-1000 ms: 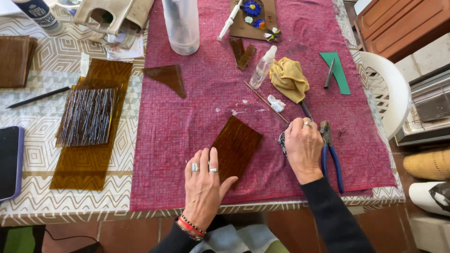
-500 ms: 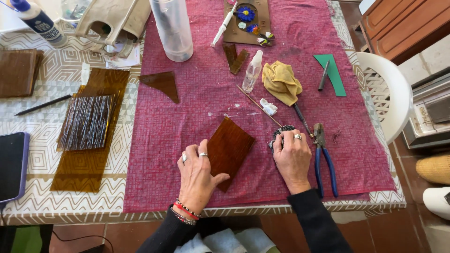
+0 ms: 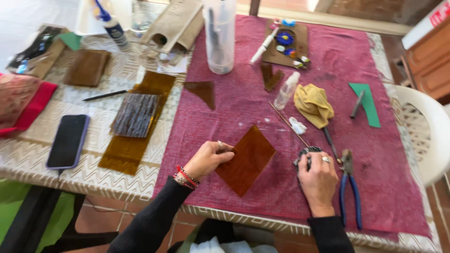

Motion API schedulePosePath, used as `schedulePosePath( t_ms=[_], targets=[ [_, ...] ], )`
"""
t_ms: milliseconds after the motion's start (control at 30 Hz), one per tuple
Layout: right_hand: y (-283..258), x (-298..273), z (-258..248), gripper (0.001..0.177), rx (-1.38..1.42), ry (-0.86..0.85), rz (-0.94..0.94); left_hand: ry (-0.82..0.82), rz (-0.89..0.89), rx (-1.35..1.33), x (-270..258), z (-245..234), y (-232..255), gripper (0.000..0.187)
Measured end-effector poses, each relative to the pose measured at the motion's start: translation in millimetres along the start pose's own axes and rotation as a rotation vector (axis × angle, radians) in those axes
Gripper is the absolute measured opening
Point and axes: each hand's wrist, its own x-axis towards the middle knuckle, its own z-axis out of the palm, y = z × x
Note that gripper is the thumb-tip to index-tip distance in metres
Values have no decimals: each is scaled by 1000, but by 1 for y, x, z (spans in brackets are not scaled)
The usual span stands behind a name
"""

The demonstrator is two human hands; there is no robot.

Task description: Cleaning and wiping down glass tiles with a cleaning solution and cloth in preparation for a mosaic.

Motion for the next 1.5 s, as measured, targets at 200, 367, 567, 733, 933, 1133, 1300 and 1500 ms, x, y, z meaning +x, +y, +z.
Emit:
schedulePosePath(
  t_ms=[200,367,567,733,933,1133,1300,1500],
  targets=[
    [15,-12,13,18,-4,9,-10,144,28,-342,-21,-78,9,25],
    [40,-28,44,21,-101,22,-45,418,139,-374,-63,-186,41,22],
    [89,-47,105,19,-141,110,-75,663,259,-442,-93,-308,21,20],
    [135,-60,148,12,-67,158,-99,699,285,-494,-94,-326,-3,20],
    [148,-63,160,15,-43,133,-54,681,162,-416,-66,-327,-23,21],
    [137,-61,149,13,-34,104,-35,677,122,-344,-51,-322,-22,23],
    [102,-53,107,13,-119,108,-82,673,124,-220,-38,-324,-30,22],
    [8,-5,53,17,148,117,-173,763,107,34,-29,-327,-31,24]
  ],
)
